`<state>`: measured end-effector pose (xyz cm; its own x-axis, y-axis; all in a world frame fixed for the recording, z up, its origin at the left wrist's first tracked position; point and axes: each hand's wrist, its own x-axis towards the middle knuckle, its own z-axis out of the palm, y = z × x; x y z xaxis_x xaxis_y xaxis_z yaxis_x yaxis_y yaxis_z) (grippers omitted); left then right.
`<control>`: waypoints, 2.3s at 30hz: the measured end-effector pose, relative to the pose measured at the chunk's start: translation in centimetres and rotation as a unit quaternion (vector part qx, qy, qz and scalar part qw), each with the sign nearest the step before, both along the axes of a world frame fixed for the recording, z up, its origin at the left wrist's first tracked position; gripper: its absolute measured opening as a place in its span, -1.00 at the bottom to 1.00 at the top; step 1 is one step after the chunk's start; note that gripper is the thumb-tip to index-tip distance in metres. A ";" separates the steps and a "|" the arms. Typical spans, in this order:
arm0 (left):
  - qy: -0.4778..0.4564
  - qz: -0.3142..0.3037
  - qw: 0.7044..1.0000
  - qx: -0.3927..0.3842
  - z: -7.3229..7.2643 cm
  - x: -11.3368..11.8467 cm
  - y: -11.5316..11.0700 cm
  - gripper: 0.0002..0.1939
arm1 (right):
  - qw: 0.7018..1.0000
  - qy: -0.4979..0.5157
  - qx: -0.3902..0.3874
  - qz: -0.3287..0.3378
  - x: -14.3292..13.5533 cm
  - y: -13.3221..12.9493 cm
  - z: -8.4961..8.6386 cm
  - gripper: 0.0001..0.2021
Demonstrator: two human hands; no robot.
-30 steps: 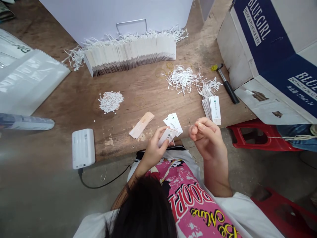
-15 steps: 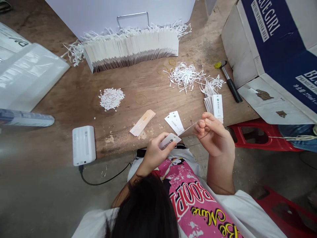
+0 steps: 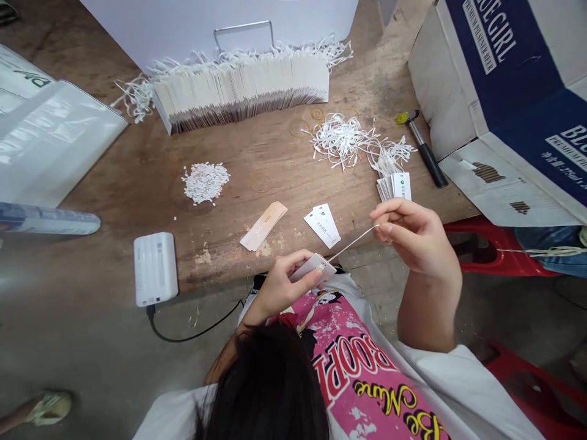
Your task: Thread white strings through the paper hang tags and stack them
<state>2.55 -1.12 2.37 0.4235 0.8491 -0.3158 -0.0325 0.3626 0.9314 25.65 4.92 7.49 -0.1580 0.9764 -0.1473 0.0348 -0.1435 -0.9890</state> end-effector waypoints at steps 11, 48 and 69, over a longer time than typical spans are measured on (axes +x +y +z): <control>-0.039 0.007 0.994 -0.099 0.6 -1.3 0.7 -0.73 | 0.908 -0.309 0.199 0.201 1.8 2.3 0.3 -0.85; 0.271 0.271 0.899 0.210 -1.6 0.5 -0.5 -0.88 | 0.921 0.223 -0.315 -0.046 -2.2 -6.8 -2.8 -0.80; 0.224 0.207 0.920 0.245 0.0 2.0 -1.2 -0.91 | 0.981 0.018 0.032 -0.190 -8.4 -6.8 -3.0 -0.94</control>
